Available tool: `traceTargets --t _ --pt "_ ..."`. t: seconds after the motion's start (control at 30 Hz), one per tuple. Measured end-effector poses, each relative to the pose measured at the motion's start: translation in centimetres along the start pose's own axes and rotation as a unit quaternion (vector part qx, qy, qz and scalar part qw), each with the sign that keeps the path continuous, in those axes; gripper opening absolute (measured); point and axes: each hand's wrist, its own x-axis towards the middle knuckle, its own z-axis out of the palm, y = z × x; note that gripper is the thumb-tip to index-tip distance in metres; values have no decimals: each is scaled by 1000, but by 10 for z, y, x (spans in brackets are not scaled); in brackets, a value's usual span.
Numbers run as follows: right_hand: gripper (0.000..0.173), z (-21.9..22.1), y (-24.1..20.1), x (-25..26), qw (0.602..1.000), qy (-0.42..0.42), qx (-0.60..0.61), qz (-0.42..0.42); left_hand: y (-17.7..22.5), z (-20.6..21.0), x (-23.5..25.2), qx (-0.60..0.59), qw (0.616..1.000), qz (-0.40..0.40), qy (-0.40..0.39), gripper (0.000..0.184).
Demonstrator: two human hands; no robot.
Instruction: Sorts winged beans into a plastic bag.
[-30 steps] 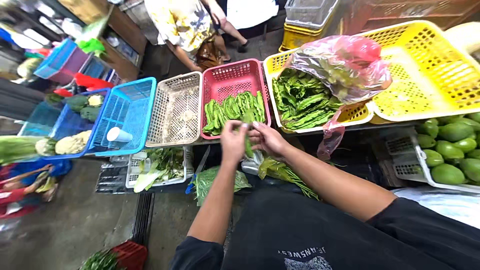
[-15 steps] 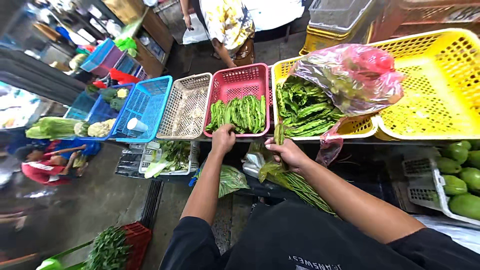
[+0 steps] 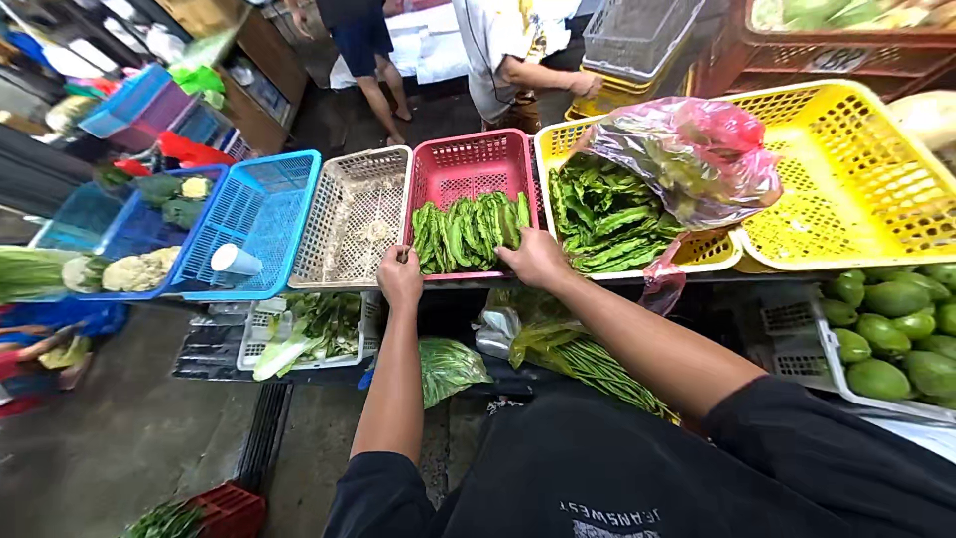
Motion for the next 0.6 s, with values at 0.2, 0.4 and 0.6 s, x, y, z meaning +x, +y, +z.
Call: traceTargets --t 0.2,0.4,0.6 --pt "42 38 -28 35 990 8 -137 42 -27 -12 -6 -11 994 82 -68 25" --pt "30 3 -13 14 974 100 175 108 -40 -36 -8 -172 976 128 -43 27" --pt "22 -13 30 -24 897 125 391 161 19 -22 13 -178 945 232 -144 32"
